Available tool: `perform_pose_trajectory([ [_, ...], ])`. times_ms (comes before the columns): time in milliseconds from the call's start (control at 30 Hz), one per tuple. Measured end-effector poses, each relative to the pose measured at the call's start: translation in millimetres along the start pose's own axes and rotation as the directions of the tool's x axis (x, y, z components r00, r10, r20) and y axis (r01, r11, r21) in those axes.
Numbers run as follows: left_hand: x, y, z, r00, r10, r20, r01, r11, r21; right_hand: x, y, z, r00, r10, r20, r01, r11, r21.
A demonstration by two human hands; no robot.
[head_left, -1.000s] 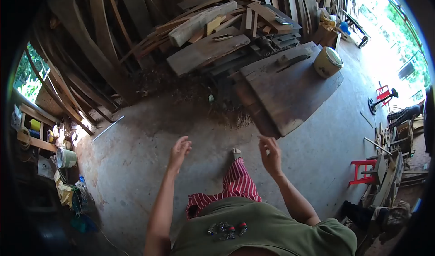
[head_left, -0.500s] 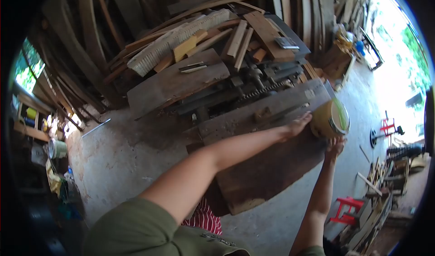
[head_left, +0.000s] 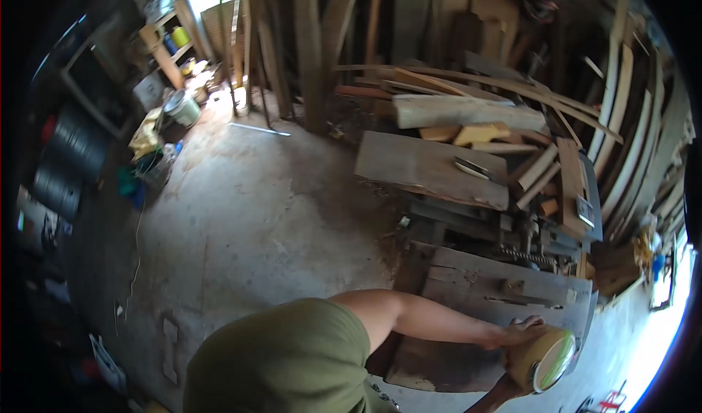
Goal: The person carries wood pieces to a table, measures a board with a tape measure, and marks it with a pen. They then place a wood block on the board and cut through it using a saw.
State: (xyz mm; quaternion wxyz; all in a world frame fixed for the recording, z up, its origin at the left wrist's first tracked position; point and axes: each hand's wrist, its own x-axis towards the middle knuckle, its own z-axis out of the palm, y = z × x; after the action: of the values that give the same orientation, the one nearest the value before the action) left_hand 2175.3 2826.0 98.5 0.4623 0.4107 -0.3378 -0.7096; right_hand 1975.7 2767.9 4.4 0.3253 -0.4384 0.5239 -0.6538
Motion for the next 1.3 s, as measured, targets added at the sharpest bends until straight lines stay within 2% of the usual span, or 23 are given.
perform_pose_trajectory([
  [33, -23.5, -5.9, -17.8, 0.988, 0.07, 0.136, -0.05, 0.987, -0.15, -22.6, -10.5, 13.2, 0.999, -0.012, 0.045, 0.013, 1.0, -0.015],
  [67, -51.8, -9.7, -32.2, 0.98, 0.078, 0.18, -0.03, 0.966, -0.255, -45.3, -20.7, 28.7, 0.995, -0.021, 0.098, 0.023, 1.0, -0.02],
  [133, -122.1, -18.7, -60.2, 0.975, 0.137, 0.175, -0.066, 0.931, -0.358, -97.7, -41.5, 51.9, 0.976, -0.044, 0.211, 0.048, 0.999, -0.014],
  [233, -243.4, -38.9, -93.7, 0.993, 0.098, -0.065, -0.108, 0.98, -0.169, -181.5, -69.7, 72.0, 0.92, -0.052, 0.388, 0.045, 0.999, 0.027],
  [300, -332.7, -51.0, -115.6, 0.973, 0.138, 0.183, -0.008, 0.819, -0.574, -247.9, -82.0, 72.4, 0.854, -0.036, 0.519, 0.011, 0.999, 0.051],
  [367, -398.9, -96.2, -127.6, 0.983, 0.145, 0.112, -0.04, 0.767, -0.641, -320.7, -93.8, 65.1, 0.761, -0.001, 0.649, -0.054, 0.996, 0.064],
  [400, -433.1, -122.4, -132.0, 0.988, 0.127, 0.087, -0.032, 0.722, -0.691, -359.4, -97.9, 60.2, 0.692, 0.037, 0.721, -0.118, 0.991, 0.063],
  [467, -509.3, -177.2, -125.7, 0.987, 0.106, -0.123, -0.162, 0.666, -0.728, -436.5, -108.3, 41.1, 0.542, 0.091, 0.836, -0.225, 0.973, 0.04],
  [533, -586.1, -235.8, -108.2, 0.946, 0.218, -0.239, -0.32, 0.515, -0.795, -507.4, -106.3, 22.7, 0.273, 0.151, 0.95, -0.41, 0.911, -0.027],
  [567, -635.7, -248.5, -84.3, 0.916, 0.163, -0.368, -0.399, 0.483, -0.779, -539.7, -104.2, 12.2, 0.088, 0.177, 0.98, -0.53, 0.842, -0.104],
  [600, -686.4, -259.4, -59.9, 0.866, 0.104, -0.489, -0.477, 0.465, -0.746, -572.7, -105.3, 1.0, -0.109, 0.189, 0.976, -0.596, 0.773, -0.216],
  [667, -758.2, -316.3, -27.6, 0.755, 0.121, -0.645, -0.634, 0.384, -0.671, -660.3, -219.7, -28.6, -0.465, 0.238, 0.853, -0.495, 0.729, -0.473],
  [700, -791.1, -344.8, -9.9, 0.699, 0.143, -0.7, -0.699, 0.34, -0.629, -697.1, -235.8, -42.9, -0.489, 0.171, 0.855, -0.303, 0.886, -0.351],
  [733, -819.2, -372.6, 10.0, 0.639, 0.159, -0.753, -0.758, 0.299, -0.58, -726.4, -248.8, -61.1, -0.524, 0.108, 0.845, -0.098, 0.978, -0.186],
  [800, -871.5, -426.0, 51.2, 0.501, 0.197, -0.843, -0.859, 0.234, -0.456, -785.4, -297.2, -105.3, -0.647, -0.048, 0.761, -0.022, 0.999, 0.045],
  [833, -895.7, -451.8, 74.0, 0.428, 0.216, -0.877, -0.899, 0.203, -0.389, -809.2, -308.1, -128.4, -0.675, -0.044, 0.737, -0.019, 0.999, 0.042],
  [900, -940.4, -504.4, 125.7, 0.283, 0.232, -0.931, -0.955, 0.155, -0.252, -853.9, -316.9, -186.2, -0.799, -0.17, 0.577, -0.126, 0.985, 0.116],
  [933, -958.5, -530.6, 153.5, 0.215, 0.234, -0.948, -0.973, 0.134, -0.187, -874.9, -316.0, -219.8, -0.813, -0.165, 0.559, -0.131, 0.986, 0.101],
  [1000, -989.0, -581.5, 206.0, 0.063, 0.255, -0.965, -0.996, 0.077, -0.044, -915.8, -316.7, -275.9, -0.889, -0.249, 0.384, -0.206, 0.967, 0.149],
  [1067, -1014.6, -628.1, 266.1, -0.085, 0.255, -0.963, -0.995, 0.021, 0.093, -955.9, -318.4, -335.5, -0.948, -0.236, 0.215, -0.206, 0.967, 0.152],
  [1200, -1067.2, -692.5, 390.0, -0.355, 0.228, -0.907, -0.935, -0.058, 0.351, -1002.9, -334.0, -459.6, -0.962, -0.269, 0.045, -0.269, 0.963, -0.001],
  [1233, -1077.8, -705.5, 418.2, -0.413, 0.208, -0.887, -0.911, -0.078, 0.406, -1008.2, -349.4, -486.5, -0.973, -0.23, -0.01, -0.228, 0.97, -0.085],
  [1300, -1094.5, -728.8, 472.3, -0.52, 0.184, -0.834, -0.854, -0.116, 0.507, -1019.3, -380.1, -541.4, -0.972, -0.209, -0.105, -0.202, 0.977, -0.073],
])
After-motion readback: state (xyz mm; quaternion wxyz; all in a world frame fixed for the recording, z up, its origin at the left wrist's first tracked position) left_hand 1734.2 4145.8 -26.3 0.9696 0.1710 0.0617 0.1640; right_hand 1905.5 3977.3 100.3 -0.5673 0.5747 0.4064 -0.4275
